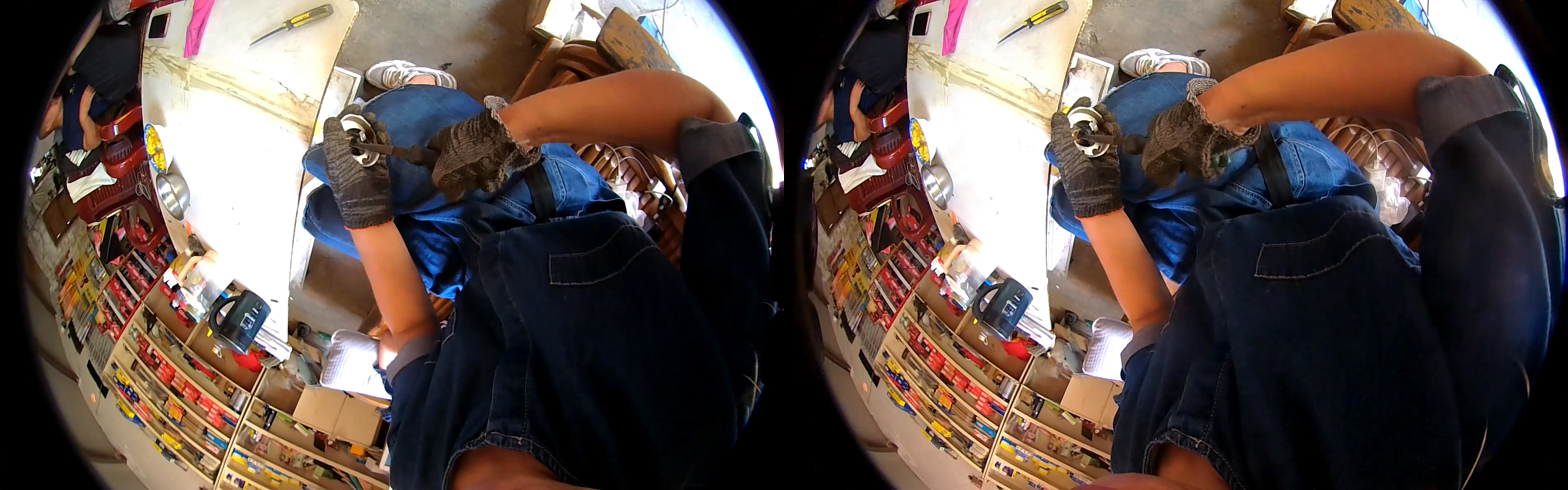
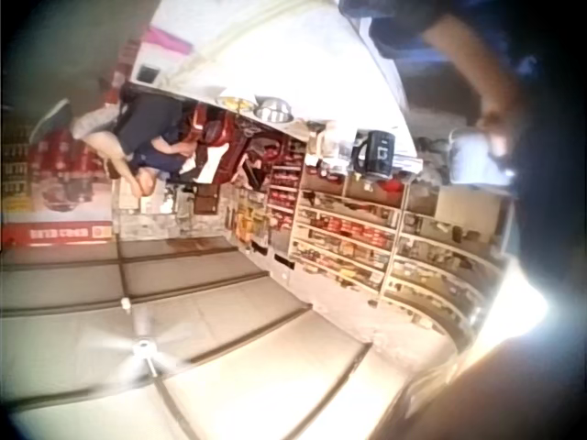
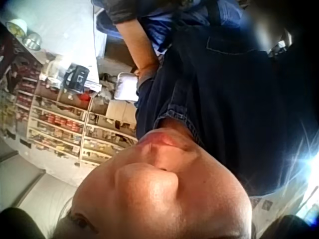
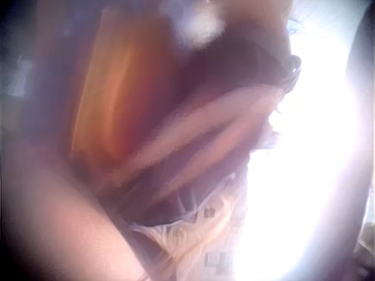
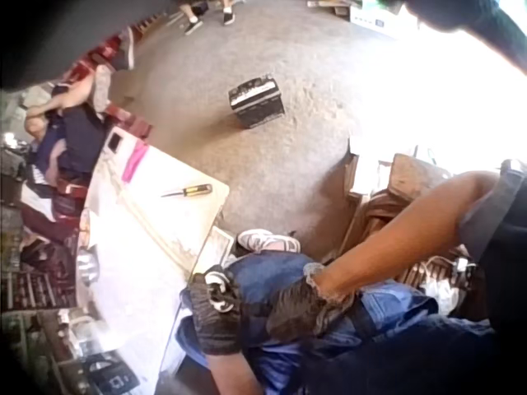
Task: The person sits cross-legged and uses a screwdriver and pliers to disassemble and adjust a small circular electrical component. They remove parts, manipulate internal elements, and reassemble the unit while seated.
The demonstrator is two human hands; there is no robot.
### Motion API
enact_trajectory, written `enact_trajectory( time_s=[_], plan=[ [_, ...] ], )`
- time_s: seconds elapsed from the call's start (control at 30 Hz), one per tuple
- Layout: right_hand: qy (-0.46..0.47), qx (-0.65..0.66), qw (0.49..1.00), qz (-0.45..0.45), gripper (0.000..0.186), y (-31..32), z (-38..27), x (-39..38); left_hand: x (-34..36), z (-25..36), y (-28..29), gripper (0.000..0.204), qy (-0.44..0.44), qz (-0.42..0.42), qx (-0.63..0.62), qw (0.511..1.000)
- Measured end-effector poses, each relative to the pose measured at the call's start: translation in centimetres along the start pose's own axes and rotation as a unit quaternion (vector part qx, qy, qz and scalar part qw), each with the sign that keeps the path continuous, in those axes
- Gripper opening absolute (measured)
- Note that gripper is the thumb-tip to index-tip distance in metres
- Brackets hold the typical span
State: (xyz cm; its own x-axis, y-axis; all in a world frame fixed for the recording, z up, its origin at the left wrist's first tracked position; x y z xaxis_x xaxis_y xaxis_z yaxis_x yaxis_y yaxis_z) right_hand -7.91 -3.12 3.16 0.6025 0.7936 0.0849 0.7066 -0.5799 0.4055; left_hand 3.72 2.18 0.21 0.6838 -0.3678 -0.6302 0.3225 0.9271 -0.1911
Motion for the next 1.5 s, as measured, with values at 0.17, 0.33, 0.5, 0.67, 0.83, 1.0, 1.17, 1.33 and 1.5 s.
enact_trajectory(
  time_s=[0.17,0.33,0.5,0.67,0.83,1.0,1.17,1.33,1.5],
  plan=[
    [0.03,0.13,0.991,0.021,0.027,-0.6,1.8,-0.6,0.5,-0.4,0.7,0.046,0.024,0.034,-0.009,0.999],
    [-0.067,0.469,0.879,0.05,0.023,-3.4,7.6,-0.8,1.1,-0.5,0.9,0.052,0.06,-0.032,-0.009,0.998],
    [0.045,0.484,0.87,0.08,0.027,-4.2,8.2,-0.8,1.3,-0.6,1.6,0.057,0.069,0.023,-0.034,0.997],
    [-0.047,0.836,0.547,-0.023,0.032,-6.3,8.3,-1.0,1.1,-0.4,1.3,0.056,0.072,-0.003,-0.035,0.997],
    [-0.01,0.893,0.444,-0.067,0.028,-6.8,7.5,0.6,1.0,-0.2,0.9,0.054,0.07,-0.06,-0.107,0.99],
    [-0.033,0.905,0.421,-0.042,0.022,-5.1,2.5,0.5,0.1,0.3,0.1,0.054,0.051,-0.048,-0.194,0.979],
    [0.091,0.953,0.28,-0.067,0.017,-3.9,-1.6,2.2,1.0,0.1,1.4,0.061,0.008,-0.029,-0.244,0.969],
    [0.164,0.96,0.221,-0.044,0.018,-3.1,-4.1,2.6,0.9,1.1,-0.8,0.061,-0.065,-0.274,-0.333,0.9],
    [0.181,0.963,0.2,-0.018,0.022,-2.5,-4.8,3.1,1.4,0.3,0.7,0.056,-0.078,-0.019,-0.294,0.952]
  ],
)
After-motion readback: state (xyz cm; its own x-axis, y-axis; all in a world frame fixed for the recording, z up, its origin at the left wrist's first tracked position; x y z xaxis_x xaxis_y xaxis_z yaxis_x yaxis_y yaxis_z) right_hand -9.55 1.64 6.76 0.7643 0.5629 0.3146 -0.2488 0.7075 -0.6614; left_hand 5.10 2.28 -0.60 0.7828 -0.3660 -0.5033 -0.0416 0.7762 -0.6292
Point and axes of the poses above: each hand's wrist, its own x-axis towards the middle knuckle, its own y-axis out of the back of the hand, z = x × y, the point moved 8 cm from there along x, towards the middle knuckle, and after that the axes turned 14 degrees about x, right-handed, at the moved point
